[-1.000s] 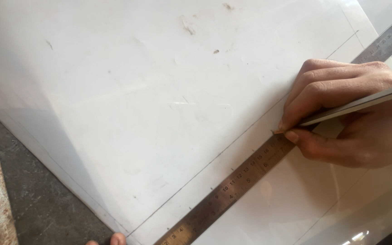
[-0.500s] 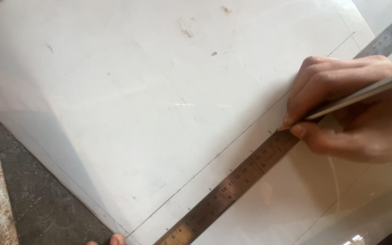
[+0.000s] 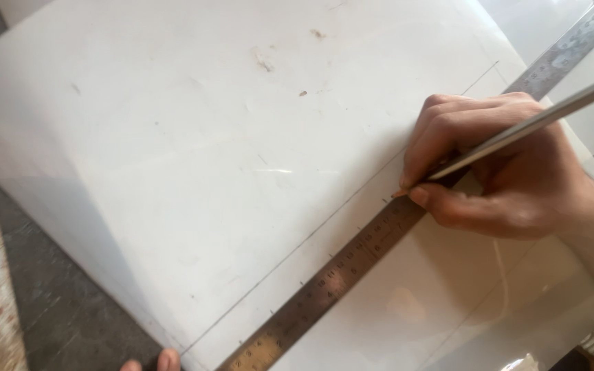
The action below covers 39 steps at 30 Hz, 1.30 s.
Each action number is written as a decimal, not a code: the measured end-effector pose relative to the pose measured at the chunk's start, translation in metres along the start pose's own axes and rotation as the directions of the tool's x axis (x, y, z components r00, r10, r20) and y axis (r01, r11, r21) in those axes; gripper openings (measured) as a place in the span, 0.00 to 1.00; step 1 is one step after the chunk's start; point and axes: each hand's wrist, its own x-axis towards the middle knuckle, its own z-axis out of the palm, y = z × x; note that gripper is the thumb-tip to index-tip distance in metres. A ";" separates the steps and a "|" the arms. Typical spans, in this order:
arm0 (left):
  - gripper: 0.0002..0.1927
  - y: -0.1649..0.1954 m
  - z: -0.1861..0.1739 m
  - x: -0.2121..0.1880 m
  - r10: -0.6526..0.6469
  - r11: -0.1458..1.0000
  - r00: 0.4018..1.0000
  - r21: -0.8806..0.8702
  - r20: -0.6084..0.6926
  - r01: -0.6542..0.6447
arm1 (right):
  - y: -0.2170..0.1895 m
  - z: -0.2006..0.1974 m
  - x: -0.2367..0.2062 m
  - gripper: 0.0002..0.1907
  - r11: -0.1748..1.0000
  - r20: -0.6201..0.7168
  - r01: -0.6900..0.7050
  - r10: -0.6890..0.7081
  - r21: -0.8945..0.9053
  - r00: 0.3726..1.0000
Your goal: The person sits at a workbench and draws straight lines on white plastic sheets using a steel ruler and a pencil, holding each sheet steady with one hand while a rusty motor housing weights the edge. They reposition the ruler repeatedly to mark a series of parallel lines across the sheets.
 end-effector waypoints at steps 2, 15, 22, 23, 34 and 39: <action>0.26 -0.007 0.008 0.005 -0.008 1.000 1.000 0.019 -0.008 0.008 | 0.000 0.000 -0.004 0.05 1.000 -0.005 -0.006 0.006 0.012 1.000; 0.21 0.064 -0.055 -0.005 -0.361 0.932 0.922 -0.035 -0.139 0.360 | 0.007 0.007 -0.016 0.03 0.989 -0.069 -0.056 0.066 0.140 0.995; 0.21 0.087 -0.073 0.008 -0.347 0.938 0.918 -0.048 -0.193 0.344 | -0.003 0.006 -0.018 0.04 0.987 -0.088 -0.034 0.049 0.159 0.995; 0.21 0.088 -0.073 0.008 -0.345 0.938 0.916 -0.050 -0.205 0.342 | -0.004 0.005 -0.019 0.04 0.987 -0.085 -0.046 0.060 0.154 0.995; 0.21 0.099 -0.074 0.008 -0.346 0.938 0.906 -0.097 -0.242 0.333 | -0.012 0.000 -0.021 0.03 0.972 -0.049 -0.048 0.061 0.229 0.997; 0.21 0.100 -0.076 0.009 -0.332 0.943 0.908 -0.099 -0.256 0.317 | -0.009 -0.001 -0.021 0.03 0.984 -0.065 -0.006 0.018 0.180 0.998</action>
